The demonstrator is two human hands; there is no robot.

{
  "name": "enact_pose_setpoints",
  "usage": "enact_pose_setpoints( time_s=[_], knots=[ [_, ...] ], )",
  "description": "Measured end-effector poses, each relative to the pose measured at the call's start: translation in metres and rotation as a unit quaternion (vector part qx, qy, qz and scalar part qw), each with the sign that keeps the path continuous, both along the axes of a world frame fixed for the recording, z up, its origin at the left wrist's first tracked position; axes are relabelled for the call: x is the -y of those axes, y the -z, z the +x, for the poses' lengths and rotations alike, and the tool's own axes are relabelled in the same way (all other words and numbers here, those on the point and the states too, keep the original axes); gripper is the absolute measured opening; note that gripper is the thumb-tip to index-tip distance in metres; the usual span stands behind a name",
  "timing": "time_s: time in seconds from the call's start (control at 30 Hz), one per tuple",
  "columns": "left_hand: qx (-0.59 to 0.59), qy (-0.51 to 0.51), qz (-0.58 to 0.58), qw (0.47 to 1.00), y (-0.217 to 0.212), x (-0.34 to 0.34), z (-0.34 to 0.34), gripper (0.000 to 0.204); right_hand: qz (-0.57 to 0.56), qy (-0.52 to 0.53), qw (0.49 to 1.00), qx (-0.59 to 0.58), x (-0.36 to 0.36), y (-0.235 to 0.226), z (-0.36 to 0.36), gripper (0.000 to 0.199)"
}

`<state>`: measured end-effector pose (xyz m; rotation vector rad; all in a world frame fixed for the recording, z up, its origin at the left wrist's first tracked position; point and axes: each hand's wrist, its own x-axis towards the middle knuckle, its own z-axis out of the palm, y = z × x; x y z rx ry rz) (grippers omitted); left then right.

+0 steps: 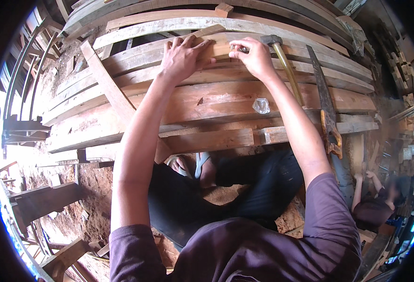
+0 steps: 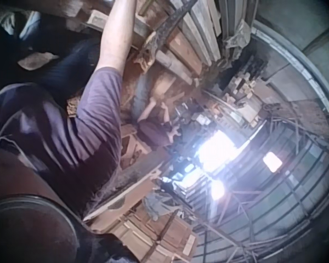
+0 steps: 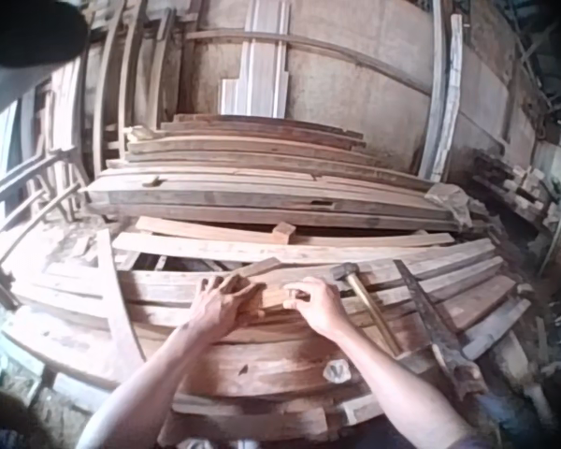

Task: The person sits on the floor and assembles a wooden structure by hand, using a hammer to drive nails into small wooden pieces. They repeatedly position pieces, hammer nails, and adjust the assembly.

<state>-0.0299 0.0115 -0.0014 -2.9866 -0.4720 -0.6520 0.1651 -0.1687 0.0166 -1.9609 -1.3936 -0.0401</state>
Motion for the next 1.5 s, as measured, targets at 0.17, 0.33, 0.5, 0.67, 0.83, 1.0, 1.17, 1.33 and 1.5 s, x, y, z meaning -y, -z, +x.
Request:
enact_pose_setpoints(
  time_s=[0.17,0.33,0.5,0.67,0.83,1.0,1.17,1.33,1.5],
  knots=[
    [0.008,-0.003,-0.191,0.982,-0.027,-0.005,-0.01,0.066,0.169,-0.02,0.977,-0.13,0.0,-0.031,0.002,0.058],
    [-0.011,0.052,-0.449,0.892,-0.069,-0.011,-0.035,0.074,0.162,-0.046,0.975,-0.147,0.014,-0.056,-0.007,0.054],
    [0.056,-0.008,-0.598,0.799,-0.084,-0.003,-0.058,0.098,0.124,-0.119,0.971,-0.164,0.021,-0.084,-0.027,0.057],
    [0.05,0.111,-0.749,0.651,-0.086,0.0,-0.058,0.102,0.11,-0.168,0.943,-0.265,0.027,-0.112,-0.044,0.054],
    [0.028,0.156,-0.773,0.615,-0.085,0.006,-0.057,0.101,0.145,-0.168,0.957,-0.186,0.033,-0.124,-0.059,0.051],
    [-0.008,0.157,-0.76,0.631,-0.088,0.01,-0.06,0.101,0.15,-0.158,0.968,-0.124,0.031,-0.127,-0.061,0.047],
    [-0.025,0.16,-0.753,0.638,-0.089,0.009,-0.061,0.102,0.181,-0.163,0.964,-0.105,0.03,-0.125,-0.063,0.039],
    [-0.039,0.144,-0.734,0.662,-0.081,0.002,-0.058,0.103,0.194,-0.149,0.968,-0.059,0.031,-0.125,-0.068,0.036],
    [-0.012,0.248,-0.645,0.723,-0.071,-0.007,-0.055,0.093,0.27,-0.125,0.954,0.04,0.033,-0.123,-0.082,0.036]
  ],
)
